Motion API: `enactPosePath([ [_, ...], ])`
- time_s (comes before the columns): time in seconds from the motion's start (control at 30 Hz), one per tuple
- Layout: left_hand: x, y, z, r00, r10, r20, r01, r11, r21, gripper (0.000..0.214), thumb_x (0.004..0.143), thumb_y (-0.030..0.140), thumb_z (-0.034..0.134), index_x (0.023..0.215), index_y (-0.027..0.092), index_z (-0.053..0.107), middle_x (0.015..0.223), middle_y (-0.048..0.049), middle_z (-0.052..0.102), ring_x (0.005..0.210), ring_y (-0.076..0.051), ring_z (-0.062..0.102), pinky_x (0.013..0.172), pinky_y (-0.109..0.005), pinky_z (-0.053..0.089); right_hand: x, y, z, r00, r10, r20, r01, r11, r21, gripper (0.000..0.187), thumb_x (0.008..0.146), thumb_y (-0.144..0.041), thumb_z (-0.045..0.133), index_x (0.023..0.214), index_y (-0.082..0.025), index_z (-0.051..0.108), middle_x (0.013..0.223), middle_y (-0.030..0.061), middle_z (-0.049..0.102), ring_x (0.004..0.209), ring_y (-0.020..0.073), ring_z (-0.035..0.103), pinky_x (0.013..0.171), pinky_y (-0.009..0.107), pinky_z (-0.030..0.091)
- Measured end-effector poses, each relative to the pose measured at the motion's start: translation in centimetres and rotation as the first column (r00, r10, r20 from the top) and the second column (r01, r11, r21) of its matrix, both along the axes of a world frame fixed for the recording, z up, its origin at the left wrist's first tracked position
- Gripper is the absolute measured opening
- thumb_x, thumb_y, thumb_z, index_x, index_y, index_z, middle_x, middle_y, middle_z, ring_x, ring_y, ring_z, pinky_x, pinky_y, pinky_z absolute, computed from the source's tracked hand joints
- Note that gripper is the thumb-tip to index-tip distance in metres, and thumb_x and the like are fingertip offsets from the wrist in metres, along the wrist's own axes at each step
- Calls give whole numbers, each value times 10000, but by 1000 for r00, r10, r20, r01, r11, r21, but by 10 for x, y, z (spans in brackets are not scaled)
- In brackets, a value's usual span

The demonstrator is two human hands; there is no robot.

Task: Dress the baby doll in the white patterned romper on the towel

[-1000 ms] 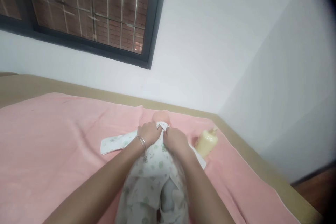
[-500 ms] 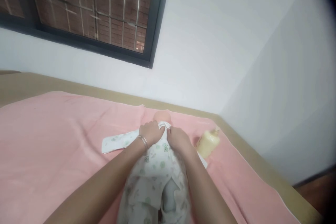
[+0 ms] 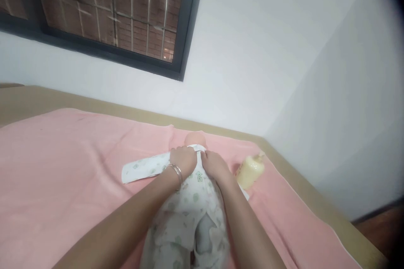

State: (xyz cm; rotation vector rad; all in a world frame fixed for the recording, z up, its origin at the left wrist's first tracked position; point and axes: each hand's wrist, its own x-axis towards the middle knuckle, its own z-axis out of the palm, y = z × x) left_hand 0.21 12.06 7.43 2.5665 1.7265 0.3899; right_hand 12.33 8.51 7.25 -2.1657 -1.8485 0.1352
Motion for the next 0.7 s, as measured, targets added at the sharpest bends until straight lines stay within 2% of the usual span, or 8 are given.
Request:
enactPosePath([
  [0.13, -1, 6, -4, 999, -14, 31, 13, 1000, 10, 355, 869, 361, 324, 913, 162, 615, 935, -131, 642, 884, -273, 589, 738, -390, 403, -9, -14, 12, 998, 24, 55, -23, 1000, -19, 493, 928, -431, 224, 994, -144, 619, 959, 138, 643, 826, 217, 589, 687, 291, 387],
  [0.27, -1, 7, -8, 999, -11, 33, 10, 1000, 21, 377, 869, 394, 313, 947, 166, 603, 946, -131, 638, 890, -280, 584, 737, -394, 405, -14, -19, 18, 998, 34, 57, -33, 999, -21, 463, 924, -432, 256, 969, -155, 624, 936, 132, 648, 807, 213, 590, 674, 281, 382],
  [0.43, 1, 3, -10, 999, -8, 44, 6, 999, 46, 395, 887, 365, 279, 979, 144, 593, 983, -163, 615, 926, -292, 563, 773, -412, 383, -4, -6, 8, 999, 33, 18, -33, 999, 8, 477, 929, -420, 223, 953, -153, 618, 948, 126, 646, 843, 214, 584, 678, 280, 381],
  [0.57, 2, 1, -11, 999, -14, 39, 12, 998, 64, 426, 898, 406, 269, 959, 140, 595, 960, -164, 609, 933, -303, 550, 781, -424, 372, 2, 4, -4, 999, 33, -23, -32, 999, 38, 512, 935, -430, 173, 979, -166, 609, 978, 111, 642, 880, 213, 579, 700, 286, 379],
  [0.7, 5, 3, -10, 1000, -6, 26, 3, 995, 100, 448, 895, 434, 279, 956, 117, 590, 927, -167, 613, 904, -316, 555, 748, -432, 383, 1, 8, -11, 1000, -3, 7, 3, 997, 71, 532, 934, -418, 144, 980, -155, 605, 965, 127, 636, 877, 226, 576, 707, 304, 378],
])
